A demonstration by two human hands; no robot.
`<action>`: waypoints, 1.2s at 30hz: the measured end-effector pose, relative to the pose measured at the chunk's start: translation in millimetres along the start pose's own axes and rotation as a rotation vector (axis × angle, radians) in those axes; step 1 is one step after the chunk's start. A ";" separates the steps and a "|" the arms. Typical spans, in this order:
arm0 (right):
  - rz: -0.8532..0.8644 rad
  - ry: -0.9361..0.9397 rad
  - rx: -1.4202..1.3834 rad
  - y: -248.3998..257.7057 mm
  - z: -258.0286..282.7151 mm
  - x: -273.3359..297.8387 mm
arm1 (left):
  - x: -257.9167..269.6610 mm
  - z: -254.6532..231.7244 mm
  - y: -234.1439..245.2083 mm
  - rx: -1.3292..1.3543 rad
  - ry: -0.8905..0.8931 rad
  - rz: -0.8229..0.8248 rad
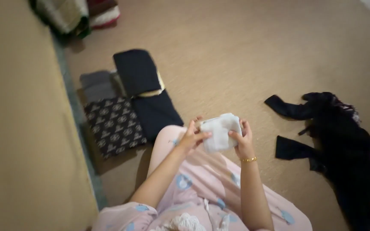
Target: Folding various items of clothing including a white shirt and black trousers while sitting on the floor.
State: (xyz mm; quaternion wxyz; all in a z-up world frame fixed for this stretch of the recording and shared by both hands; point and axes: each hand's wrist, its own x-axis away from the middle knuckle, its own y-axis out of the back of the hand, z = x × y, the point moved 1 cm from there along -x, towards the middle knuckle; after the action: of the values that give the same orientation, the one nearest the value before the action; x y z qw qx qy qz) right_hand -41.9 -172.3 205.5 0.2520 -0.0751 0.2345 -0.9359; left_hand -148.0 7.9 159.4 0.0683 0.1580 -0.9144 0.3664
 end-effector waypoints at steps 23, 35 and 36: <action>0.644 -0.176 0.187 -260.8 -48.9 -46.5 | 137.5 -154.7 118.0 -0.253 -0.265 -0.201; 0.386 -0.579 0.181 -195.4 -208.1 -60.1 | 45.7 -255.0 250.1 -0.341 -0.287 -0.651; 0.378 -0.639 0.159 -191.3 -217.4 -57.0 | 31.8 -261.3 267.8 -0.356 -0.318 -0.699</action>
State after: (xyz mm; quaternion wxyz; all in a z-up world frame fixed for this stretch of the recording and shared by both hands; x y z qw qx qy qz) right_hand -132.6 89.7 104.4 0.4859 -0.2990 0.0802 -0.8174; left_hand -266.3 363.5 182.2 0.0726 0.4991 -0.8539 0.1287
